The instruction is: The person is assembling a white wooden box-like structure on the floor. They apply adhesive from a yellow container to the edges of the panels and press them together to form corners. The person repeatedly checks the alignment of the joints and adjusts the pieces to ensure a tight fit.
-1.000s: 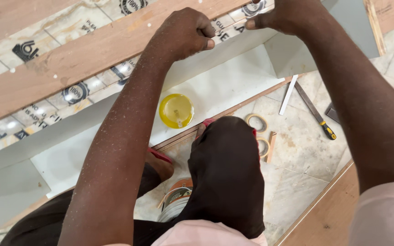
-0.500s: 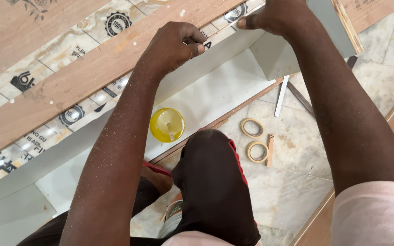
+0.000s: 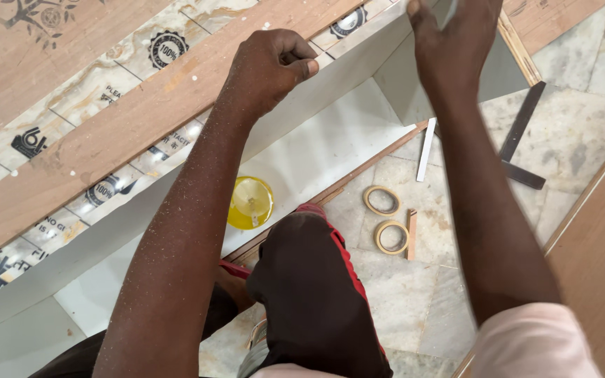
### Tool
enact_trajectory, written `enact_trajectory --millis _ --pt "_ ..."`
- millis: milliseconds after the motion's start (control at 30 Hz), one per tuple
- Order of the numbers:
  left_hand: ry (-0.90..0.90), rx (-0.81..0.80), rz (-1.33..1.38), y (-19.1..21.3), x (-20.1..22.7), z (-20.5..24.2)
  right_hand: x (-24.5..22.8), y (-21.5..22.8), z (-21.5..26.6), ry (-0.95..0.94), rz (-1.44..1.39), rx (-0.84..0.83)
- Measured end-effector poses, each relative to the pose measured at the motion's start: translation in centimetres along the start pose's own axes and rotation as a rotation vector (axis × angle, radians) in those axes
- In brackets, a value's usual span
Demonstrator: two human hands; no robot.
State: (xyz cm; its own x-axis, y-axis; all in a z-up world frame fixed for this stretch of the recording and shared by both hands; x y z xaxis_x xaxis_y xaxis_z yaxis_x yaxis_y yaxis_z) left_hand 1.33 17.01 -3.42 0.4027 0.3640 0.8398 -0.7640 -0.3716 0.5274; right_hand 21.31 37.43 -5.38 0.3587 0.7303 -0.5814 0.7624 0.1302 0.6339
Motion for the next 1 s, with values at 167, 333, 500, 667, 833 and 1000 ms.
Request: enact_trajectory --millis 167,333,500,667,833,1000 --pt "-0.013 0.020 -0.040 -0.7 0.8 -1.0 -1.4 1.1 3.8 -0.237 -0.133 0.099" --pt "-0.001 0.028 -0.059 -1.8 1.7 -2.3 -2.4 5.7 2.2 0.058 0.315 0.119" --pt "-0.020 0.052 -0.095 -3.7 3.0 -4.6 -0.3 6.1 -2.4 0.024 0.066 -0.051" --pt "-0.038 0.072 -0.114 -5.9 4.2 -7.5 4.1 3.2 -3.9 -0.490 -0.448 -0.129" --pt "-0.078 0.084 -0.079 -7.0 4.8 -9.0 4.8 2.1 -4.2 -0.533 -0.658 -0.212" --pt "-0.083 0.062 -0.023 -7.4 5.5 -10.0 4.8 1.7 -4.5 -0.530 -0.675 -0.218"
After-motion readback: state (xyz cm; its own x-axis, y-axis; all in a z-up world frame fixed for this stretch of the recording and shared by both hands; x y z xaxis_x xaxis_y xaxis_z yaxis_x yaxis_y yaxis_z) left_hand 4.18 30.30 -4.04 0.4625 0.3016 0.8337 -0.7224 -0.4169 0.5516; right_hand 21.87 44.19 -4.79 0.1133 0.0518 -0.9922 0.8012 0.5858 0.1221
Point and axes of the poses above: each hand's wrist, its own z-axis away from the middle knuckle, its own y-axis out of the back of the hand, x = y × z, the point moved 3 cm from there along -z, towards the middle knuckle, and after that the axes turned 2 degrees about -z, right-handed, at the moved point
